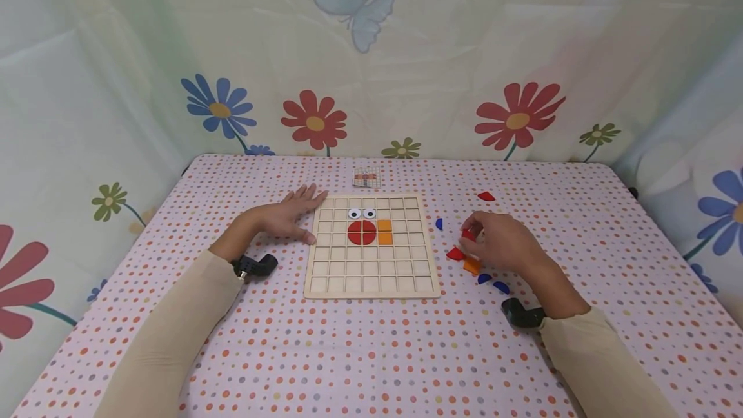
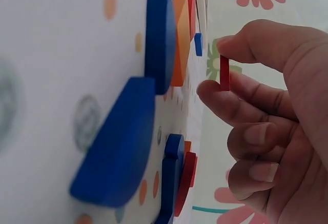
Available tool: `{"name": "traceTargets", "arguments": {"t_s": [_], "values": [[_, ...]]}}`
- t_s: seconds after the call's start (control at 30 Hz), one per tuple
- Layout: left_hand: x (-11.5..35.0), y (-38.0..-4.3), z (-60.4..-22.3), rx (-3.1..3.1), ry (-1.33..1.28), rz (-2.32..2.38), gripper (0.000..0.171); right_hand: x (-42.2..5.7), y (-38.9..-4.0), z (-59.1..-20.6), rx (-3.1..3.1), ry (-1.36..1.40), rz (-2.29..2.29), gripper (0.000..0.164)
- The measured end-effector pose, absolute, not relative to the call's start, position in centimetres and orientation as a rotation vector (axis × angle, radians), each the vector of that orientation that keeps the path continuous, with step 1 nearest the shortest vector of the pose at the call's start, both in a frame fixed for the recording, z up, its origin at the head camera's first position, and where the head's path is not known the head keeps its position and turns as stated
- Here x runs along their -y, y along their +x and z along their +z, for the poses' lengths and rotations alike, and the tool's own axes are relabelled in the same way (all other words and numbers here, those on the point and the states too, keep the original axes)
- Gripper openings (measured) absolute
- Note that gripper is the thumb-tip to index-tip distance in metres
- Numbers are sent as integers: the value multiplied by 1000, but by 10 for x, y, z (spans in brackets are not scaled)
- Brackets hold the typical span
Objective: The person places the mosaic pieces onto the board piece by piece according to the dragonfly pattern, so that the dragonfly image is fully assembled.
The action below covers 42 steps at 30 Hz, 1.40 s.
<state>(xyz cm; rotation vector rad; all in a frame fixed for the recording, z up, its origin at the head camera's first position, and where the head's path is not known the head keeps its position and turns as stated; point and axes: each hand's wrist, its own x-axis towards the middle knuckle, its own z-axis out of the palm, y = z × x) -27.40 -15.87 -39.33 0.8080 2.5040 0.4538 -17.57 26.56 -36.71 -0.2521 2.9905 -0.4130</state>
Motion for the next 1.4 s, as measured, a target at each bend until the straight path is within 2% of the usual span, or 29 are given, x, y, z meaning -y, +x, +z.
{"name": "traceTargets", "arguments": {"t_s": [0.77, 1.2, 1.4], "values": [[159, -275, -393, -2510, 782, 441, 108, -245, -176, -365, -3005, -306, -490, 40], [159, -275, -394, -2516, 764, 435, 108, -197, -195, -358, -2987, -554, -435, 34], [159, -274, -392, -2506, 779, 437, 108, -179, -210, -360, -2952, -580, -409, 30]]}}
